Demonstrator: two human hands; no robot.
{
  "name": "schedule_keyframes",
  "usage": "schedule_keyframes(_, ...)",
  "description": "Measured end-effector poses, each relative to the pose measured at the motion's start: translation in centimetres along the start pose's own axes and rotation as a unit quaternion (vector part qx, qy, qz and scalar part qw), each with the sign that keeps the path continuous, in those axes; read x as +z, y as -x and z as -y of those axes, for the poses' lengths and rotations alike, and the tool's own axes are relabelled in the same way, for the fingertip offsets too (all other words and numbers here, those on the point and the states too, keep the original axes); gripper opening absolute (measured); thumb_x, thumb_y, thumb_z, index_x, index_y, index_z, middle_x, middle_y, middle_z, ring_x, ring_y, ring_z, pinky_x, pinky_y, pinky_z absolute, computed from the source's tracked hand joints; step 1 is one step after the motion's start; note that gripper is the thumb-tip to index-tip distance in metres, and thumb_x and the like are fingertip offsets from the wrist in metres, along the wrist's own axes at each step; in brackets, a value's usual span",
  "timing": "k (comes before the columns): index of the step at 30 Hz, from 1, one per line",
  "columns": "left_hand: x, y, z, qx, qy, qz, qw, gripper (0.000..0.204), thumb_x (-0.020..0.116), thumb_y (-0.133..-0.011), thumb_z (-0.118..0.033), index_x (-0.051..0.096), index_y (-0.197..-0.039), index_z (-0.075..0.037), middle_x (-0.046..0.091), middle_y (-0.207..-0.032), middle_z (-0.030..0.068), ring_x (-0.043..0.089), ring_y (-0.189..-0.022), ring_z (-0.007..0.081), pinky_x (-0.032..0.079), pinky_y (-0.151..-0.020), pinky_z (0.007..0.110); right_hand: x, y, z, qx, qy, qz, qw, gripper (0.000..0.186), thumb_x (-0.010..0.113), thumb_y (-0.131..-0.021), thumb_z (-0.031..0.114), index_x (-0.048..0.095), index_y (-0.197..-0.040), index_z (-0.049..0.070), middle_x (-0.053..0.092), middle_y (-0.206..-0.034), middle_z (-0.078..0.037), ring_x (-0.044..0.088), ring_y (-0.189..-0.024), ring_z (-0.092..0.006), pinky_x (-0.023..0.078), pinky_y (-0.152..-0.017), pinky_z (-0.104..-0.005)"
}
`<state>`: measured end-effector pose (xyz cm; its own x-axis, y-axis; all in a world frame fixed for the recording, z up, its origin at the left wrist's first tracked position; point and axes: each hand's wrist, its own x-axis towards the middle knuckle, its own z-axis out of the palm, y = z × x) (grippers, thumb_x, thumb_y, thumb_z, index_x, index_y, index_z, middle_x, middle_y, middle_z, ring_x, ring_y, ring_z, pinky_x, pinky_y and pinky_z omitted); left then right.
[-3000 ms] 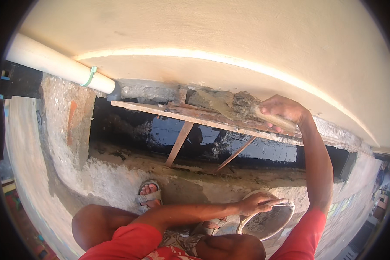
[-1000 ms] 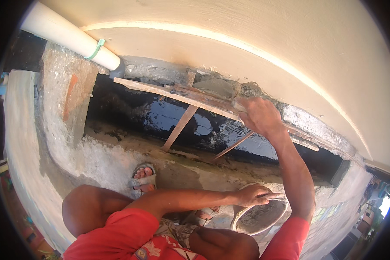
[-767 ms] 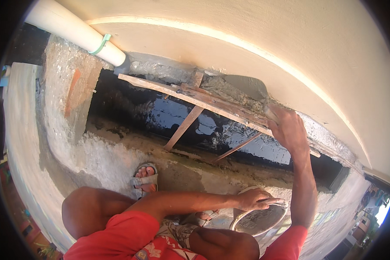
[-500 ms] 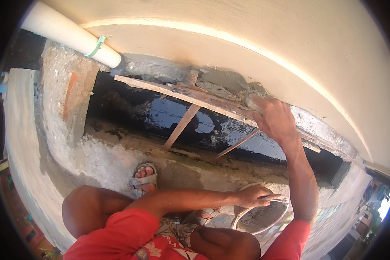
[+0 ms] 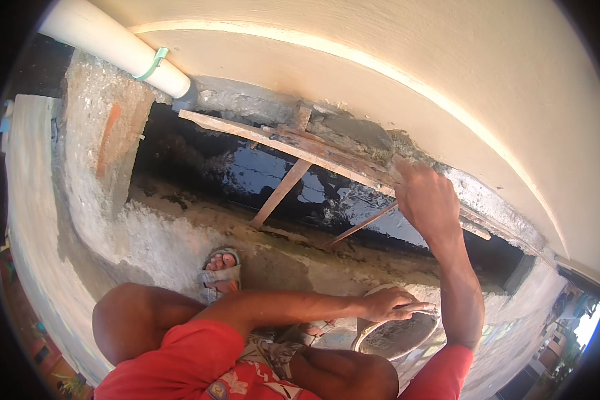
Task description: The person scoops cement from a bucket with a trowel and applies it to a horizontal surface above a window opening, smoothing it repeatedly. The person then walks to a pile of cement on the ground and refills the bucket.
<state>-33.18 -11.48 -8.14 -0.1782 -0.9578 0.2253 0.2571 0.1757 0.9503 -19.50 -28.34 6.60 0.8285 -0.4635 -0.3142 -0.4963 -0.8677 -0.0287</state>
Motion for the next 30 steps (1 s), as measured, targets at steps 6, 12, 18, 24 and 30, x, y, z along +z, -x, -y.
schedule_keyframes(6,0.5,0.7,1.9,-0.024,-0.036,-0.023,0.999,0.05,0.055,-0.095,-0.036,0.054,-0.139,-0.012,0.067,-0.107,0.0209,0.063,-0.097,0.0392,0.046,-0.092,0.046,2.3,-2.5,1.4,-0.063,0.058,-0.009,0.996,0.037,0.064,-0.088,0.019,0.057,-0.123,0.009,0.067,-0.093,-0.019,0.07,-0.079,-0.0382,0.059,-0.07,-0.0462)
schedule_keyframes(12,0.5,-0.6,0.0,0.005,0.033,-0.006,0.999,0.05,0.054,-0.095,-0.04,0.058,-0.132,-0.006,0.066,-0.107,0.0218,0.063,-0.098,0.0392,0.046,-0.088,0.047,2.2,0.6,-5.7,-0.018,0.02,-0.047,0.999,0.041,0.068,-0.084,0.015,0.062,-0.125,0.012,0.066,-0.094,-0.018,0.069,-0.08,-0.0383,0.058,-0.071,-0.0467)
schedule_keyframes(18,0.7,0.4,2.0,-0.025,-0.054,0.016,0.998,0.059,0.052,-0.095,-0.044,0.046,-0.146,-0.013,0.065,-0.11,0.0219,0.061,-0.1,0.0388,0.045,-0.089,0.047,-0.8,0.0,-2.9,0.006,-0.009,-0.025,1.0,0.044,0.069,-0.083,0.015,0.062,-0.126,0.009,0.067,-0.094,-0.018,0.068,-0.083,-0.0386,0.056,-0.077,-0.0476)
schedule_keyframes(24,0.1,-0.3,0.3,-0.006,-0.026,-0.003,1.0,0.058,0.051,-0.096,-0.044,0.045,-0.147,-0.016,0.065,-0.11,0.02,0.059,-0.101,0.0382,0.044,-0.093,0.045,-0.2,-0.1,-4.7,-0.033,0.038,0.012,0.999,0.045,0.067,-0.082,0.012,0.061,-0.127,0.01,0.067,-0.093,-0.02,0.069,-0.083,-0.0379,0.057,-0.075,-0.0477)
schedule_keyframes(30,0.5,-0.3,0.8,0.004,-0.031,0.009,0.999,0.057,0.051,-0.096,-0.04,0.043,-0.148,-0.018,0.066,-0.106,0.0199,0.061,-0.095,0.0394,0.046,-0.087,0.047,2.5,-0.2,-4.0,-0.06,0.026,0.019,0.998,0.046,0.07,-0.079,0.01,0.062,-0.124,0.007,0.067,-0.096,-0.02,0.067,-0.085,-0.0396,0.055,-0.078,-0.0479)
